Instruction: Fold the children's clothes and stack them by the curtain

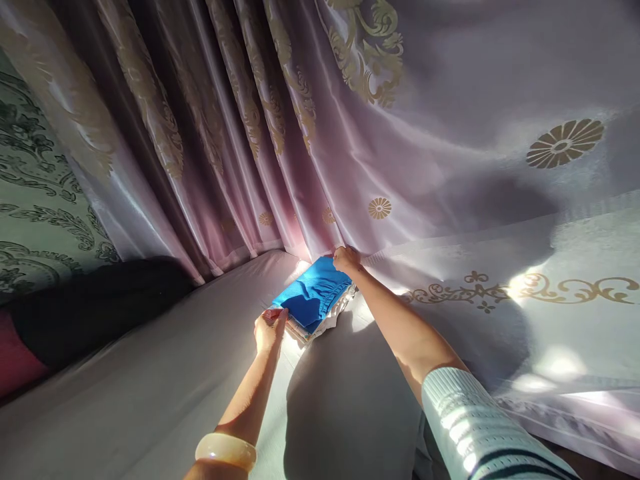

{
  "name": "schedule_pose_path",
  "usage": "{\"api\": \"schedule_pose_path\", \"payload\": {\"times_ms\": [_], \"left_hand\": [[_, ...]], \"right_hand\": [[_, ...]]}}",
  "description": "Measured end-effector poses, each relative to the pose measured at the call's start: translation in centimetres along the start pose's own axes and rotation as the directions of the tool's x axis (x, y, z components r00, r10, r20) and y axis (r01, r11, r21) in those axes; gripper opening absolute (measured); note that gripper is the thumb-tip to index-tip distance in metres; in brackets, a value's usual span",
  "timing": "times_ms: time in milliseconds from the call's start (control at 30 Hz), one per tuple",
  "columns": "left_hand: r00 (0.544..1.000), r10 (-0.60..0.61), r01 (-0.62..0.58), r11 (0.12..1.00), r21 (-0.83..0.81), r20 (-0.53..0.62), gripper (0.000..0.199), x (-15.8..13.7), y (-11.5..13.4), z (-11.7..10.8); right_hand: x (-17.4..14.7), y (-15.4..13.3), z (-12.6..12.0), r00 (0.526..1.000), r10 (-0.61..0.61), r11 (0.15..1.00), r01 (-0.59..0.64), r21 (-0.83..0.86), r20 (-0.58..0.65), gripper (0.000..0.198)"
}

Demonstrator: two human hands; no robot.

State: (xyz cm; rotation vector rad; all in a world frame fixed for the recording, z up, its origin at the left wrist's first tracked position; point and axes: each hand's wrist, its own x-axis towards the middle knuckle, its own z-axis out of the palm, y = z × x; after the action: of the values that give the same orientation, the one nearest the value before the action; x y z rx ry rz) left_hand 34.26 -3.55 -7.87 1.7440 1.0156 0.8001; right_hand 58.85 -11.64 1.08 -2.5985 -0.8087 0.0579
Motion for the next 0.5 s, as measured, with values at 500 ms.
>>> {"api": "schedule_pose_path", "payload": {"times_ms": [500], "left_hand": [[0.777, 0.527, -0.622, 0.556, 0.552, 0.344, 0.050, -3.1, -1.0, 3.1]], "right_hand": [[-2.8, 1.3, 5.8, 0.980, -0.193, 0.957, 0.200, -0.211, 0.054, 0.054]]}}
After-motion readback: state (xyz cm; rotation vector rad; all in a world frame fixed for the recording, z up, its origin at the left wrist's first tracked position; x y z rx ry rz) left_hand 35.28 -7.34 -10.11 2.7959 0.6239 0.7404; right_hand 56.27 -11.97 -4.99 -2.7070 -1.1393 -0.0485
